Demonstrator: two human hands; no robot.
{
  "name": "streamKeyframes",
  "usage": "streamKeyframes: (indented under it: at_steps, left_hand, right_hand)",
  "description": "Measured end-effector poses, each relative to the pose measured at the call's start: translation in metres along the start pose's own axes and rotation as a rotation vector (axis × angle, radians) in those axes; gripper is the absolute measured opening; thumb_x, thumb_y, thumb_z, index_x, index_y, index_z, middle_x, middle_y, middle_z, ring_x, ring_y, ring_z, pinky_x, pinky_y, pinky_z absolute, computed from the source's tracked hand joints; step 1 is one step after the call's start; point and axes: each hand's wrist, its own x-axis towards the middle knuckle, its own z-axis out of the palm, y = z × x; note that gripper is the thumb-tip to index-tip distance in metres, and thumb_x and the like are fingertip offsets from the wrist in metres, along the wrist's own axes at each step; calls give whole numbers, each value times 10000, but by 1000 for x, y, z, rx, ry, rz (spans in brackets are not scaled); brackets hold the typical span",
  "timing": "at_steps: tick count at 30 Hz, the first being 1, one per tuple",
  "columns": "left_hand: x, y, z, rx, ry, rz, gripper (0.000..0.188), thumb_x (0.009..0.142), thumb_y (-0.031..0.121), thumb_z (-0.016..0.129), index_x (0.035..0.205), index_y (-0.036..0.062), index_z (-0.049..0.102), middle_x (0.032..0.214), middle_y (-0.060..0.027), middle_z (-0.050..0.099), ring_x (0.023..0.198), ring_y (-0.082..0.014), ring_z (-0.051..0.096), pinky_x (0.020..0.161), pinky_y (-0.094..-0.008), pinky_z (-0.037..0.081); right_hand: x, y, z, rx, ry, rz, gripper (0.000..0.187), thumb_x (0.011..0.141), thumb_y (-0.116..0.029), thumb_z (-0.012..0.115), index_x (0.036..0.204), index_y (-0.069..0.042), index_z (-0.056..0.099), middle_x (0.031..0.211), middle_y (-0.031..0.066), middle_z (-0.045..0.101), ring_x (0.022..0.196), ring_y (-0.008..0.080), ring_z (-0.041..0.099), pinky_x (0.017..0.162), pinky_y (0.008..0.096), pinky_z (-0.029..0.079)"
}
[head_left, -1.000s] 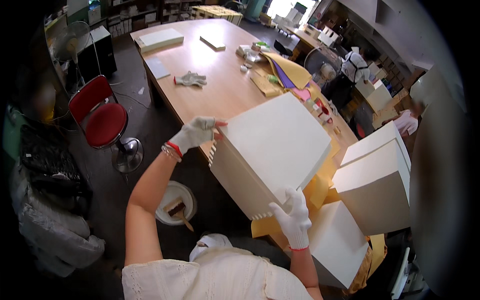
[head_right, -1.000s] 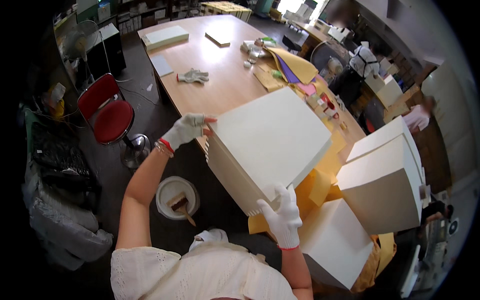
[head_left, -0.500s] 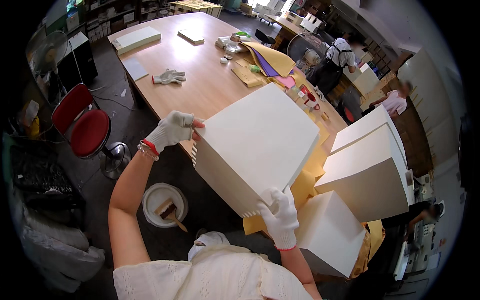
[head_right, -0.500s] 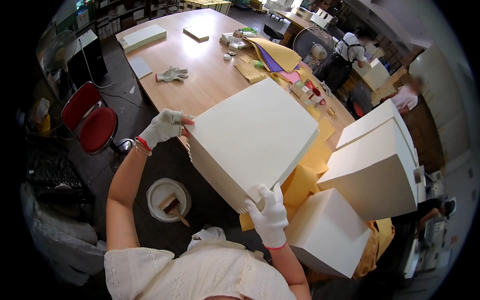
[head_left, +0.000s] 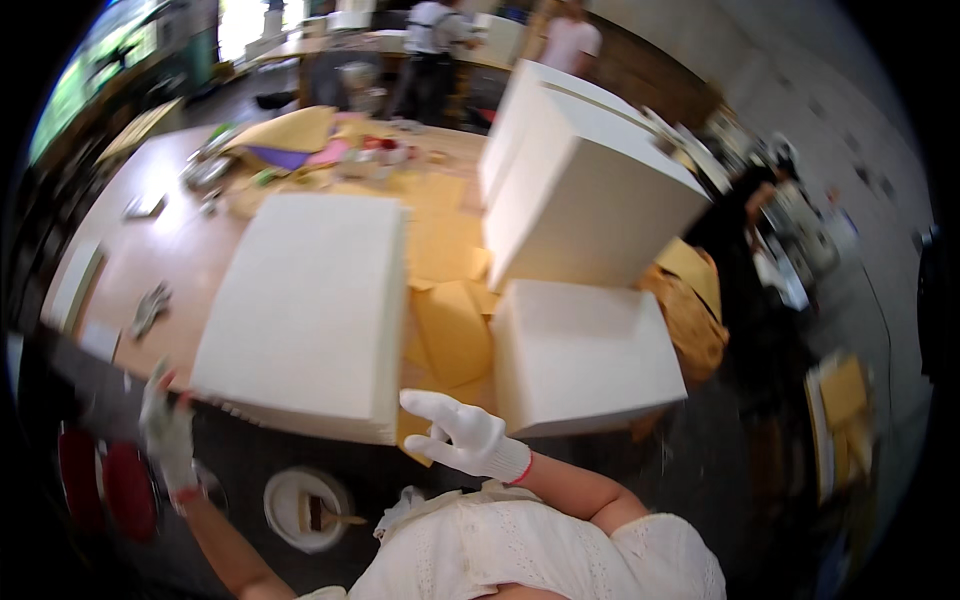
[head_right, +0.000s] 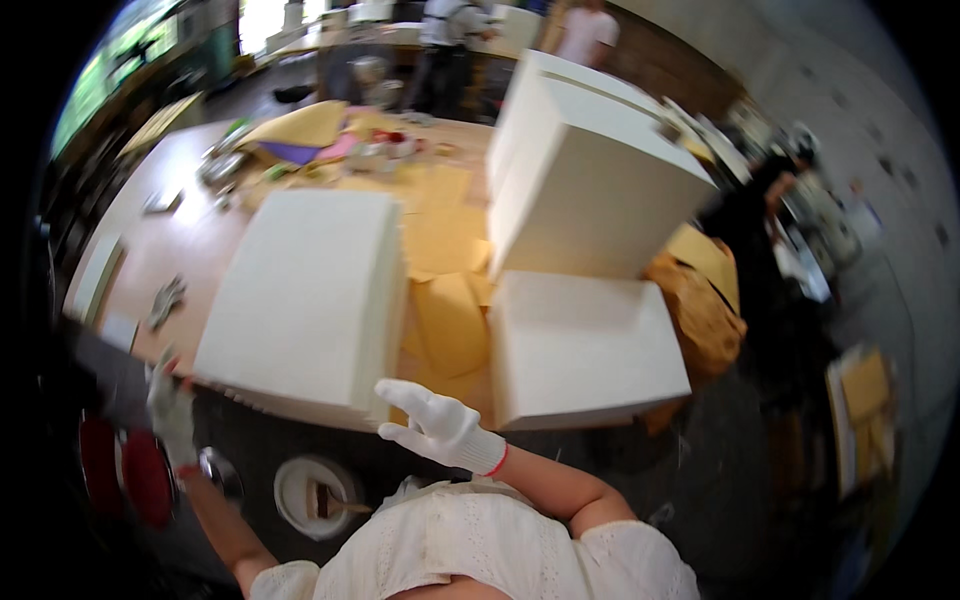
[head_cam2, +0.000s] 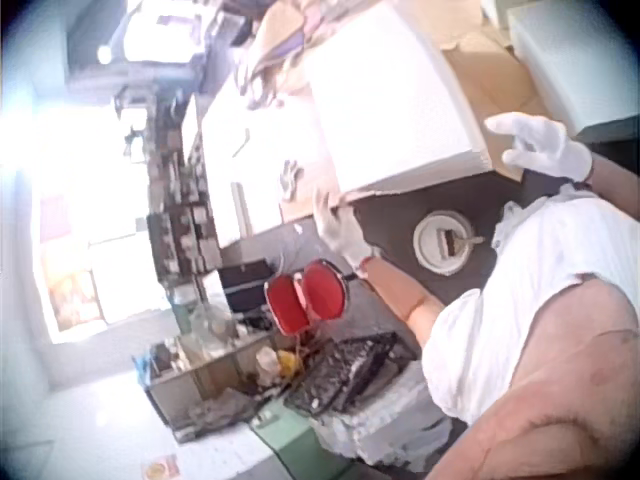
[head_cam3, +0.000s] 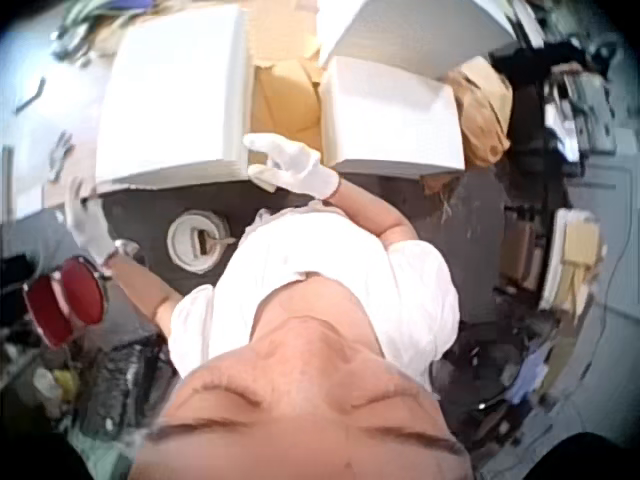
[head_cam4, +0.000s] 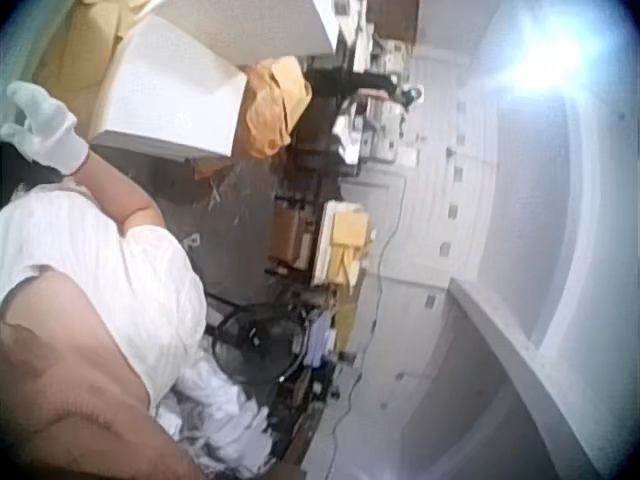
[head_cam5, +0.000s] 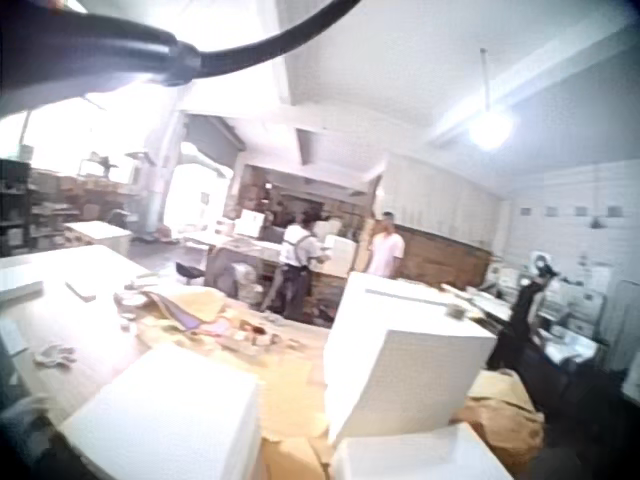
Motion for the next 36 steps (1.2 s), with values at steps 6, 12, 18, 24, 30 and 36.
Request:
streamKeyframes:
  at_steps: [6, 12, 18, 24, 30, 36]
  left_hand:
    - [-77, 161, 54, -904, -59, 504, 454, 1041, 345, 517, 826, -42, 619, 942, -182, 659, 767, -210, 615, 734, -401, 527]
    - [-117, 369, 182, -696, -805, 754, 134, 799, 55, 740, 910, 36, 667, 916, -118, 698, 838, -288, 688, 757, -363, 542]
    - [-176, 495, 300, -474, -961, 793, 123, 824, 97, 693, 929, 46, 653, 1002, -140, 704, 903, -318, 676, 774, -398, 537]
    - [-200, 534, 368, -406, -916, 1014, 74, 833, 8, 657, 903, 18, 634, 988, -116, 693, 867, -277, 656, 753, -349, 537]
    - [-210, 535, 372, -428, -928, 895, 45, 848, -33, 638, 875, -3, 619, 985, -103, 691, 895, -199, 629, 746, -304, 515]
    - [-200, 535, 365, -473, -1073, 695, 194, 800, 27, 732, 897, 9, 565, 1003, -124, 664, 883, -274, 629, 768, -358, 520]
  right_hand:
    - [-124, 74, -97, -938, 529, -351, 274, 859, -102, 729, 1128, -62, 701, 909, 58, 699, 777, 256, 681, 700, 370, 544]
    - [-272, 174, -232, -708, 1280, 149, 215, 925, -183, 659, 1073, -29, 674, 1087, 173, 683, 996, 364, 651, 890, 428, 513]
    - [-312, 204, -285, -472, 934, 703, 440, 998, -505, 458, 1095, -127, 661, 1078, 179, 687, 1028, 369, 641, 866, 487, 497]
    - [-311, 198, -306, -634, 717, 584, 455, 996, -489, 452, 897, -104, 672, 854, 168, 672, 833, 366, 656, 707, 487, 510]
    - [-274, 192, -306, -641, 1091, -66, 257, 972, -345, 600, 903, -110, 679, 710, 100, 593, 644, 295, 606, 564, 402, 484]
    - [-260, 209, -314, -486, 953, 99, 248, 975, -302, 604, 875, -86, 673, 687, 88, 576, 621, 281, 599, 538, 389, 467]
